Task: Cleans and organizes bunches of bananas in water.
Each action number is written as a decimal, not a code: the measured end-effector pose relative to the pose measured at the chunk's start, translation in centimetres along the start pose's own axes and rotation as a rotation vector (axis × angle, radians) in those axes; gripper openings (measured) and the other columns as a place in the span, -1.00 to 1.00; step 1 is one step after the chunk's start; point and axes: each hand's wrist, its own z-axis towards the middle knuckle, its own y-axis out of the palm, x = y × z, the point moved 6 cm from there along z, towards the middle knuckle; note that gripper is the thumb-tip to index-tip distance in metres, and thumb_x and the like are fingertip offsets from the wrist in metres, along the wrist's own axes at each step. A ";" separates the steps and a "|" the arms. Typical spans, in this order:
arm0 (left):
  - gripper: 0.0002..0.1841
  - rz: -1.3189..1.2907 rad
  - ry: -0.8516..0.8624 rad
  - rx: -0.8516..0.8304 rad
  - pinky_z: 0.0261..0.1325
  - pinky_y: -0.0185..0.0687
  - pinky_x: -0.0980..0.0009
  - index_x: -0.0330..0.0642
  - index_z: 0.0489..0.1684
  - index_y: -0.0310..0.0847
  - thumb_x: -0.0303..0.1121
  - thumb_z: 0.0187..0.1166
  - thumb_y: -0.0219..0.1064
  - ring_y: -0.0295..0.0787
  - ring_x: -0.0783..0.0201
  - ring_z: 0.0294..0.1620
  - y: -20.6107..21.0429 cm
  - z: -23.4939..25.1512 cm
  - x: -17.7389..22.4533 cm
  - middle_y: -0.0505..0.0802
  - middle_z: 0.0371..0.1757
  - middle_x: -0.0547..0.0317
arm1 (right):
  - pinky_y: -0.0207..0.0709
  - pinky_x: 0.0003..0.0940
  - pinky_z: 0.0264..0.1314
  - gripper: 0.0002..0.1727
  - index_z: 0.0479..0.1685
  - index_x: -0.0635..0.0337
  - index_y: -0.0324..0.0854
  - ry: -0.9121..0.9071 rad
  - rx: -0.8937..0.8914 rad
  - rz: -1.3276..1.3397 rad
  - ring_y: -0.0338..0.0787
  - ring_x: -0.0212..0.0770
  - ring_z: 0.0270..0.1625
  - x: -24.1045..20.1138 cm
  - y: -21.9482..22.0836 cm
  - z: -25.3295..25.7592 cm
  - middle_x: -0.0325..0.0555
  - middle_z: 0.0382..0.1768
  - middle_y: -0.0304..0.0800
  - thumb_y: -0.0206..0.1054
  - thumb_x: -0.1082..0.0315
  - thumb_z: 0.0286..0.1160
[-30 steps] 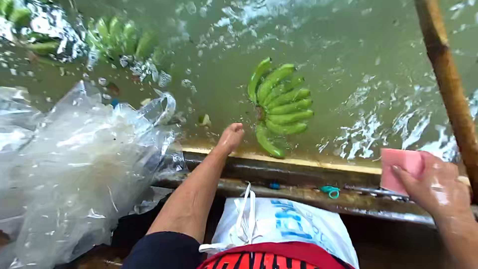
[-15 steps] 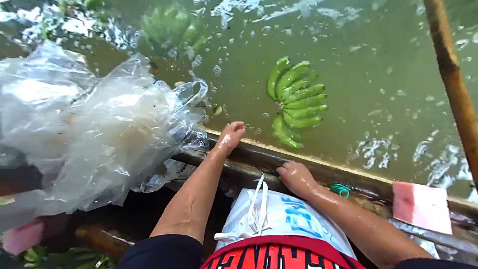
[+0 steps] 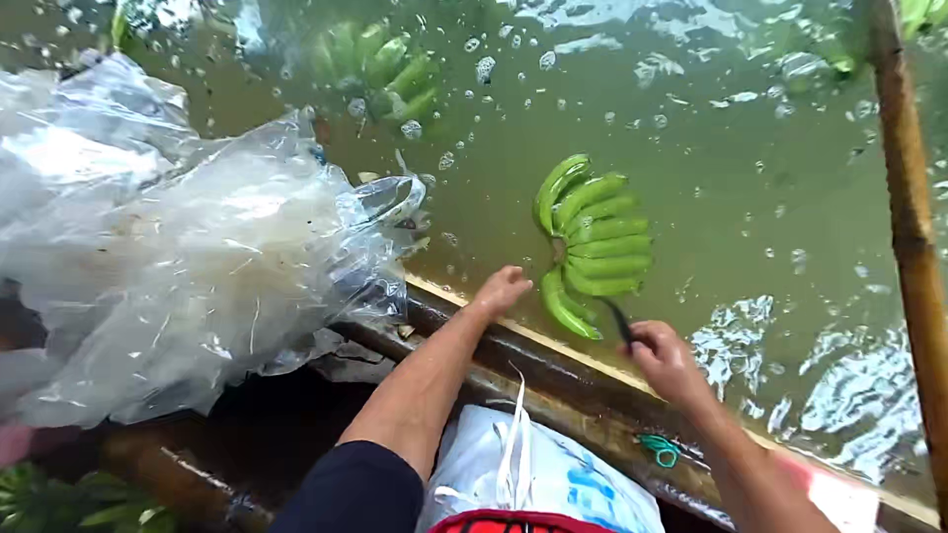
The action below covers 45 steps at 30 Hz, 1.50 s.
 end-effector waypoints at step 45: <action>-0.13 -0.823 -0.176 0.102 0.19 0.76 0.11 -0.14 0.74 -0.01 -0.49 0.47 0.54 0.75 0.00 0.21 16.6 -3.6 6.3 0.65 0.35 -0.21 | 0.48 0.38 0.33 -0.36 0.34 0.56 0.51 0.596 0.346 -0.028 0.72 0.47 0.30 8.2 -4.1 6.5 0.57 0.19 0.70 -0.29 0.11 0.97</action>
